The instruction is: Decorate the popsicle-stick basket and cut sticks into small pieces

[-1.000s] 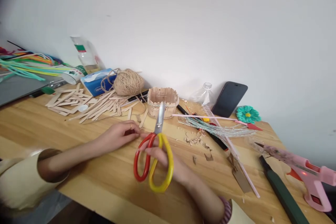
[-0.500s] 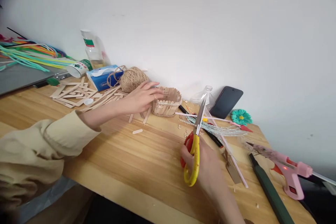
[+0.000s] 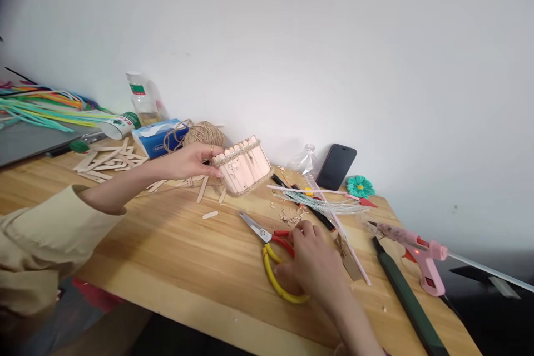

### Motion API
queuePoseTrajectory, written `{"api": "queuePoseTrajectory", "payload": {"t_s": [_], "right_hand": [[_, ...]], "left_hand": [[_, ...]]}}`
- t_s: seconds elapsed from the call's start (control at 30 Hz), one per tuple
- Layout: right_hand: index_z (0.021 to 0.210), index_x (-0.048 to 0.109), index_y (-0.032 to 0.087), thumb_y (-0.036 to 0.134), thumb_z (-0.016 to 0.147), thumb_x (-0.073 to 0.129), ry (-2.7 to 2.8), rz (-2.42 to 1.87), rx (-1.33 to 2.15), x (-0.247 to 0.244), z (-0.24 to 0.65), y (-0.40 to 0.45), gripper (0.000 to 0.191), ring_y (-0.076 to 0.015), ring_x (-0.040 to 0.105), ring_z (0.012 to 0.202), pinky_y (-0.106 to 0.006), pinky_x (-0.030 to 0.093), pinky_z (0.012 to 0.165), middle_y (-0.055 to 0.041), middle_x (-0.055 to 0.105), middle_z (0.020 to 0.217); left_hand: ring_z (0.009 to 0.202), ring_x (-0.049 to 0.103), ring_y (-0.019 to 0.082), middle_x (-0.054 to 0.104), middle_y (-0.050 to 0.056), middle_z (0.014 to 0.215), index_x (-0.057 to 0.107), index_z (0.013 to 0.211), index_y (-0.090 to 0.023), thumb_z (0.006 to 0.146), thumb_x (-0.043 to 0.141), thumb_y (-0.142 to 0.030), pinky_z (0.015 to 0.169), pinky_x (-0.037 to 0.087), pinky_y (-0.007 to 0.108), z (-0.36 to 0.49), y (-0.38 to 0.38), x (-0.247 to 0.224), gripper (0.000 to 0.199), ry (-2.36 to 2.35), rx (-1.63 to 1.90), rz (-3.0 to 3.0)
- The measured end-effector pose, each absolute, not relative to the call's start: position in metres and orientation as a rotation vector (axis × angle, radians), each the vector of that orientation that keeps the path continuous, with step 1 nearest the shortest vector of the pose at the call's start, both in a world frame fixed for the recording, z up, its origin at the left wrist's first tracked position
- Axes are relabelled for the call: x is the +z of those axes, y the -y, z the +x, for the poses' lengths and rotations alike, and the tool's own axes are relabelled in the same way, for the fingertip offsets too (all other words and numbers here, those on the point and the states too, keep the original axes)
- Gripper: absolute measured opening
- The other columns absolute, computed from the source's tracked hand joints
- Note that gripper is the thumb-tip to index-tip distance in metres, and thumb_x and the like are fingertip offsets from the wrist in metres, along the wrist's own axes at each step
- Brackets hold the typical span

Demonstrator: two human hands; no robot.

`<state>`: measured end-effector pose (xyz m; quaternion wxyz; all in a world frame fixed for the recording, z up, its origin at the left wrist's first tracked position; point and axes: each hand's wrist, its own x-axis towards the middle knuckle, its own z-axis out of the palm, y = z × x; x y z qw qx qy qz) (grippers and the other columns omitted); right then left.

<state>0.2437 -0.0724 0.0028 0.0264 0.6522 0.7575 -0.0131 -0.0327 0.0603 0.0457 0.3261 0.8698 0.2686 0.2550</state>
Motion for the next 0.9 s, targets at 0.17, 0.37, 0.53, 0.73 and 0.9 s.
{"api": "queuePoseTrajectory", "payload": {"t_s": [0.17,0.37,0.53,0.73,0.9], "right_hand": [[0.088,0.062,0.020,0.024,0.087,0.051,-3.030,2.189,0.133,0.035,0.227,0.080,0.012,-0.0223,0.063,0.087,-0.033,0.051,0.068,-0.0080,0.065,0.096],[0.085,0.065,0.017,0.016,0.087,0.055,-3.490,1.865,0.529,0.038,0.184,0.086,0.010,-0.0176,0.064,0.072,-0.027,0.050,0.062,-0.0065,0.068,0.082],[0.082,0.066,0.015,0.015,0.087,0.055,-3.422,1.809,0.731,0.034,0.182,0.089,0.012,-0.0177,0.064,0.071,-0.028,0.051,0.063,-0.0068,0.069,0.078],[0.079,0.064,0.012,0.011,0.087,0.051,-3.319,1.647,0.905,0.039,0.182,0.091,0.015,-0.0183,0.060,0.066,-0.029,0.048,0.060,-0.0075,0.066,0.072],[0.077,0.063,0.010,0.007,0.086,0.048,-3.246,1.482,0.933,0.040,0.180,0.090,0.018,-0.0203,0.056,0.065,-0.031,0.046,0.060,-0.0086,0.063,0.070]], "left_hand": [[0.087,0.063,0.019,0.068,0.004,0.093,0.060,0.088,-0.014,0.075,0.061,-0.022,0.076,0.050,0.029,-0.028,-0.028,0.057,0.016,-0.696,0.692,2.100],[0.082,0.061,0.017,0.066,0.001,0.090,0.061,0.095,-0.015,0.076,0.061,-0.026,0.072,0.048,0.026,-0.017,0.003,0.066,0.022,-0.737,0.618,2.086],[0.078,0.058,0.016,0.062,0.000,0.086,0.060,0.087,-0.016,0.079,0.057,-0.028,0.069,0.045,0.025,-0.015,0.015,0.062,0.014,-0.754,0.597,2.199],[0.069,0.053,0.014,0.056,-0.001,0.079,0.059,0.085,-0.015,0.080,0.055,-0.031,0.061,0.042,0.024,-0.013,0.022,0.059,0.017,-0.840,0.599,2.245],[0.072,0.051,0.015,0.055,0.000,0.081,0.061,0.089,-0.016,0.081,0.053,-0.030,0.063,0.040,0.024,-0.013,0.026,0.062,0.018,-0.825,0.585,2.281]]}}
